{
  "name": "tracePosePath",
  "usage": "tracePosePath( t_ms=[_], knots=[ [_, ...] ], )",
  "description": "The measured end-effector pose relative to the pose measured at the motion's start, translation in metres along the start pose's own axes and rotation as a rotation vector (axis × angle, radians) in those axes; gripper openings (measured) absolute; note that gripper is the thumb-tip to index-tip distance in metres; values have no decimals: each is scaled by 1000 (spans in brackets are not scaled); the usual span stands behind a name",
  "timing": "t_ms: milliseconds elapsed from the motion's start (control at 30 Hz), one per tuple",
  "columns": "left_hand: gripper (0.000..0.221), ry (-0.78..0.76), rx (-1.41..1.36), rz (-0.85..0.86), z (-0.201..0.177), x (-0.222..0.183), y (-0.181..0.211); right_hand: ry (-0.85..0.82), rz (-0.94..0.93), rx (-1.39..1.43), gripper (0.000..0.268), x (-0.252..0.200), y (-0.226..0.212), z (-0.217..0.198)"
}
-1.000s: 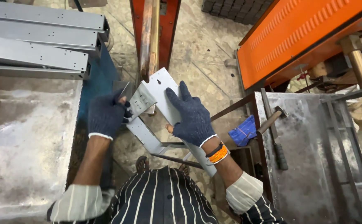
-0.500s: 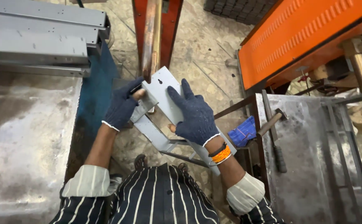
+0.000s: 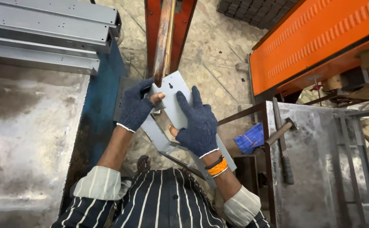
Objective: The recorder is assembling metal enclosures by using a spot welding machine to join panels and a hammer for fine adjustments.
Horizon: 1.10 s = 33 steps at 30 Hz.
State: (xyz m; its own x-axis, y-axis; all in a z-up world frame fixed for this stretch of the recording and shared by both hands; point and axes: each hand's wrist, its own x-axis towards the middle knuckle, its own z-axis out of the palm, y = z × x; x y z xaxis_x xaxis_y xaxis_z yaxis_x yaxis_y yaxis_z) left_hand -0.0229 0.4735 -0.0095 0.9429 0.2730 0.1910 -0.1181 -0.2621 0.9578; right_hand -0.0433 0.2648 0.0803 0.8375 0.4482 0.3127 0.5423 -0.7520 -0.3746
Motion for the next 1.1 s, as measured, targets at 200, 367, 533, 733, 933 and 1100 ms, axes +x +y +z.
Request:
tracePosePath(
  t_ms=[200, 367, 533, 733, 933, 1100],
  knots=[
    [60, 3, 107, -10, 0, 1, 7, 26, 12, -9, 91, 0, -3, 1],
    [61, -11, -132, 14, 5, -6, 11, -8, 23, 19, 93, 2, -2, -6],
    [72, 11, -144, 62, 3, -1, 27, -3, 26, 43, 96, 3, -1, -6],
    [62, -21, -147, 9, 4, 0, 24, -44, 60, 48, 97, 2, 2, -1],
    [45, -13, -52, -17, 5, 1, 26, -38, 55, 48, 94, 0, 4, 2],
    [43, -63, -56, 10, -1, 2, 39, -35, 50, 38, 93, -2, 3, 1]
  ],
)
